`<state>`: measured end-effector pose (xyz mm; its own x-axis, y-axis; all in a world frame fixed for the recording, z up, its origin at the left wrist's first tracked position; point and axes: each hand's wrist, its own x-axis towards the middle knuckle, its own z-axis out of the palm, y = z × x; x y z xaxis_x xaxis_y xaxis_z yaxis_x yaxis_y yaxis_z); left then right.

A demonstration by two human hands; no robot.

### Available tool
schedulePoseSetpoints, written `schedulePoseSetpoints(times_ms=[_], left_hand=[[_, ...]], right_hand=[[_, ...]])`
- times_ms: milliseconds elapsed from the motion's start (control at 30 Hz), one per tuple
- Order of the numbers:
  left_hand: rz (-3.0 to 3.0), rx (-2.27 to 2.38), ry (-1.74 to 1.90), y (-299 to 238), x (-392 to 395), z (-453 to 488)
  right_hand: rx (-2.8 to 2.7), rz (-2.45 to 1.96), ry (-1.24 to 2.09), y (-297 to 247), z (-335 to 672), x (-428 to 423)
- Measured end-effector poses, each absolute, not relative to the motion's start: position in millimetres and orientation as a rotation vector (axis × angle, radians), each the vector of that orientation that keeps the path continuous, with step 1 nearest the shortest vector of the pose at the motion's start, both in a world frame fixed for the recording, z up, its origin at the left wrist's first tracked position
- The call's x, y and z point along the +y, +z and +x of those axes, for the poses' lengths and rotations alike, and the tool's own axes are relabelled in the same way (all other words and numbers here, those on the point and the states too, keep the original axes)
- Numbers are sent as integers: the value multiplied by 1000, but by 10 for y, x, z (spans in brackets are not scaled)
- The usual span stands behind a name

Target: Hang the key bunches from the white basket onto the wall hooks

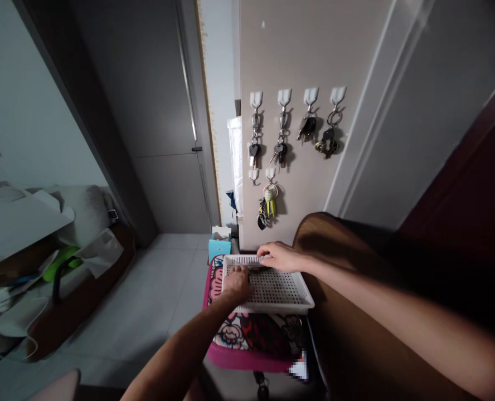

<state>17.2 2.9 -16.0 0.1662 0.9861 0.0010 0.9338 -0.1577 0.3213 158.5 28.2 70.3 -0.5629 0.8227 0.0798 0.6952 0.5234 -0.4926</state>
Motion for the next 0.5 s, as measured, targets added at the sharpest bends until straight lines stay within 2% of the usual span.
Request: schedulePoseSetpoints(times_ms=[167,267,400,500], left_hand=[[2145,1832,403,-201,94,156],[1908,1791,534,-153,148,130],[1597,1557,787,66,160,150],[1540,1350,963,238,128,204]], right_hand=[[-2590,-1275,717,633,1655,311],[-2553,-1296,712,581,1694,359],[-2452,-1273,617,551,1707,418],[-2371,-1198,677,556,1695,446]])
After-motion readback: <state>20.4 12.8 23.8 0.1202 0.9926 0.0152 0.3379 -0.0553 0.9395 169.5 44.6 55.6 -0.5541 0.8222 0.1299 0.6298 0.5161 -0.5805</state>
